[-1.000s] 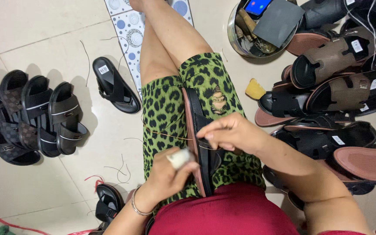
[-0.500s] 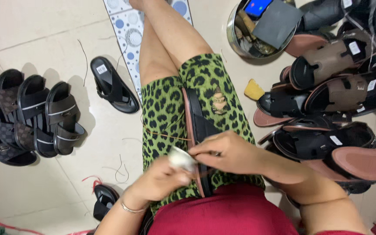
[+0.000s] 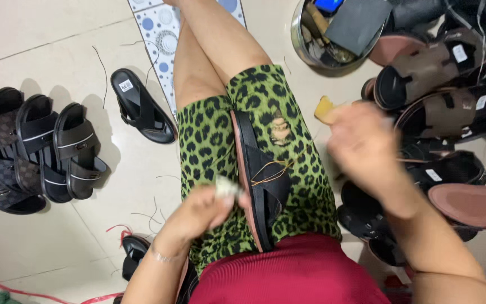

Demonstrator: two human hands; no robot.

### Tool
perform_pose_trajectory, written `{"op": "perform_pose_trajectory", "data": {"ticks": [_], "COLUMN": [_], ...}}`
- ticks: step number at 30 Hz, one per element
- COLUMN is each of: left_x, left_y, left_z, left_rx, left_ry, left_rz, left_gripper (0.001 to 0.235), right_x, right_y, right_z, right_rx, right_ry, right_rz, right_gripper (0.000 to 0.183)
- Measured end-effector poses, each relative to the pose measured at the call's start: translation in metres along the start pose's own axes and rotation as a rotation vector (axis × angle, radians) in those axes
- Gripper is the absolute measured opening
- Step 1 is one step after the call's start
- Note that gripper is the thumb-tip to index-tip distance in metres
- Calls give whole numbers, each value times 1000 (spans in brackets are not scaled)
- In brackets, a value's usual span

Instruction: The person sits on the floor and sews a sandal using a needle and thread. They hold the sandal on their lap and repeatedly push the needle through the sole while pulling the thread to secure it.

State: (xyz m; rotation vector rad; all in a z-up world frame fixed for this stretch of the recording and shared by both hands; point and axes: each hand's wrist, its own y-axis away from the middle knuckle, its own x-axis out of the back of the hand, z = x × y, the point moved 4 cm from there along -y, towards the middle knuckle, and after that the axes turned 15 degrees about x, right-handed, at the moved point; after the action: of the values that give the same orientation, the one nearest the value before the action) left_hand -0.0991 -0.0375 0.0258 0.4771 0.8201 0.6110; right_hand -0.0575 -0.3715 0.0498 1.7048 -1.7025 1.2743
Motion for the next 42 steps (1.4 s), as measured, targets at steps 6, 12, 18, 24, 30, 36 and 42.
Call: {"op": "perform_pose_trajectory", "data": {"ticks": [6,12,18,24,30,36,42], "left_x": [32,79,178,259,103,94,100], "left_y": [-29,-43,-36,44,-14,-18,-10], "left_z": [90,121,53,-21,39,53,49], "left_rx": [-759,-678,-464,358,-280,-205,-252], "left_ry": [-693,319,711,-893,-625,-688,-592], "left_rz": [890,846,462,1564,1252,1166,1211], "left_gripper": [8,32,32,40,66,77,70], "right_x": [-20,-51,-80,-101,-219,-283,-295], "right_y": [0,-22,-14,15,-22,-45,-65], "right_z": [-81,-104,-44,110,217,289,296], "right_rx": [267,52,-261,-582,-632,-1249,-1350], "right_ry": [-367,-1187,-1305,-813,-495,-968,-913], "right_rz": [-573,-383,-247,-34,-126,167,189], "right_gripper": [25,19,51,28,50,84,83]}}
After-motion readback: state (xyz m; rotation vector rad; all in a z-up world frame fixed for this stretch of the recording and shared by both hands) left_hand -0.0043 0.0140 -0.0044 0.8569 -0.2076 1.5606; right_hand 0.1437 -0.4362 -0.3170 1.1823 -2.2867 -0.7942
